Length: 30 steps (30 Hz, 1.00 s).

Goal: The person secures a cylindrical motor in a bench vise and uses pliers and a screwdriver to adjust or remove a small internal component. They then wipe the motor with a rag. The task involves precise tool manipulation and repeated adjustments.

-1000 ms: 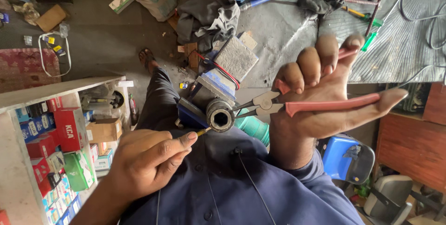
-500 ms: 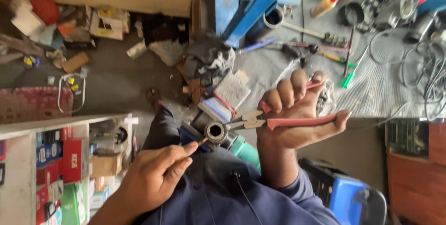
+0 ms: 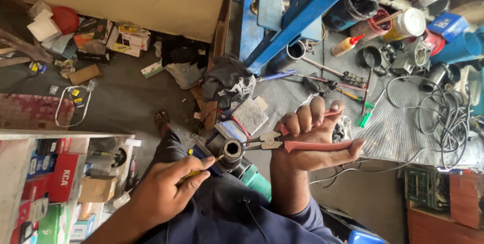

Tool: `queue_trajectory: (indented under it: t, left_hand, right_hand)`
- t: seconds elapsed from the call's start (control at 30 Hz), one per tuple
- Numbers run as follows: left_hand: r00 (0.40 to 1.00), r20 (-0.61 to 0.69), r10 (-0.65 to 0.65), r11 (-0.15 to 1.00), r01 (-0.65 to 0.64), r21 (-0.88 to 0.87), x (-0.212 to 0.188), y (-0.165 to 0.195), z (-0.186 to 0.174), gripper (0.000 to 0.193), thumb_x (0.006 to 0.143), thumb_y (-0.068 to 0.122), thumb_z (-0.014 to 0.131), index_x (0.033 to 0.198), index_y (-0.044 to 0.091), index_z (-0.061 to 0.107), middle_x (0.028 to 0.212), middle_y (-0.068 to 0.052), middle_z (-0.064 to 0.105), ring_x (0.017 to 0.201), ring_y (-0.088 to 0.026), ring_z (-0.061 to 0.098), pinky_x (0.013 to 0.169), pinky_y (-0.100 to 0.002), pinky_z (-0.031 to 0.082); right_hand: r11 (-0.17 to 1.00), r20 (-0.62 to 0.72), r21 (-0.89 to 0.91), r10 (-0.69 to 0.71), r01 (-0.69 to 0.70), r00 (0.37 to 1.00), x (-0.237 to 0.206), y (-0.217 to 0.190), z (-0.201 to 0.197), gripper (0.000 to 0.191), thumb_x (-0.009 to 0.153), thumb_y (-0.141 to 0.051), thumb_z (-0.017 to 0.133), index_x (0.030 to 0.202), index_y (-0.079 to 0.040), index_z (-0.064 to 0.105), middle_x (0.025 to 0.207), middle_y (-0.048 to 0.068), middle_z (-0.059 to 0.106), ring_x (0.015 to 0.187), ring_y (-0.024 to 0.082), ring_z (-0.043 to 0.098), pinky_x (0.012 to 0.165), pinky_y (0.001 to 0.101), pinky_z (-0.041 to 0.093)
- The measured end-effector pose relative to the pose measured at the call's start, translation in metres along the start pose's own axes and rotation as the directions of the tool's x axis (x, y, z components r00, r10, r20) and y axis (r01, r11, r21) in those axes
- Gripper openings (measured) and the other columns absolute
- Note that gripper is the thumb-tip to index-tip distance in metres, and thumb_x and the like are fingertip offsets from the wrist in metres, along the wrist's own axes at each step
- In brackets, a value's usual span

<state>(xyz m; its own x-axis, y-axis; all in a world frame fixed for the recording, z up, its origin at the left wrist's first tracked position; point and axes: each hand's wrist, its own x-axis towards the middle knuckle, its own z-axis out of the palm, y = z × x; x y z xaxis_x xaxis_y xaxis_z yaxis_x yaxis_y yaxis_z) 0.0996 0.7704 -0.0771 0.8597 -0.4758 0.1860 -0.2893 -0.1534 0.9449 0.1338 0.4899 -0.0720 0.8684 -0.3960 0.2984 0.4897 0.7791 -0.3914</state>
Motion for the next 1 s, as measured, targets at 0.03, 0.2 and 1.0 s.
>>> queue_trajectory:
  t: [0.03,0.2,1.0]
  left_hand:
    - [1.000,-0.006,0.000,0.999,0.000,-0.046,-0.002,-0.003,0.003,0.015,0.093,0.007,0.071,0.106,0.002,0.065,0.104,-0.010,0.081,0.074,-0.020,0.081,0.064,-0.026,0.060]
    - [0.999,-0.016,-0.038,0.997,0.037,-0.075,-0.009,-0.017,0.018,0.027,0.092,0.005,0.072,0.118,0.000,0.067,0.075,-0.009,0.070,0.056,-0.018,0.071,0.055,-0.028,0.054]
    - [0.998,-0.013,0.057,0.995,-0.056,0.078,0.004,0.017,-0.010,0.023,0.092,0.011,0.072,0.114,0.004,0.069,0.106,-0.011,0.080,0.088,-0.025,0.081,0.069,-0.030,0.062]
  right_hand:
    - [1.000,-0.004,0.007,-0.016,0.016,1.000,0.001,0.001,-0.002,0.067,0.094,-0.074,0.050,0.115,-0.011,0.056,0.086,-0.001,0.036,0.062,0.010,0.026,0.052,0.0250,0.024]
    - [0.998,0.003,0.023,-0.067,0.067,0.998,0.004,0.005,-0.011,0.058,0.103,-0.066,0.049,0.113,-0.010,0.056,0.082,0.000,0.038,0.058,0.009,0.028,0.049,0.0256,0.026]
    - [0.999,-0.019,0.021,-0.025,0.026,0.999,-0.015,-0.006,0.016,0.079,0.085,-0.085,0.052,0.115,-0.011,0.054,0.088,0.002,0.037,0.071,0.013,0.033,0.058,0.0265,0.031]
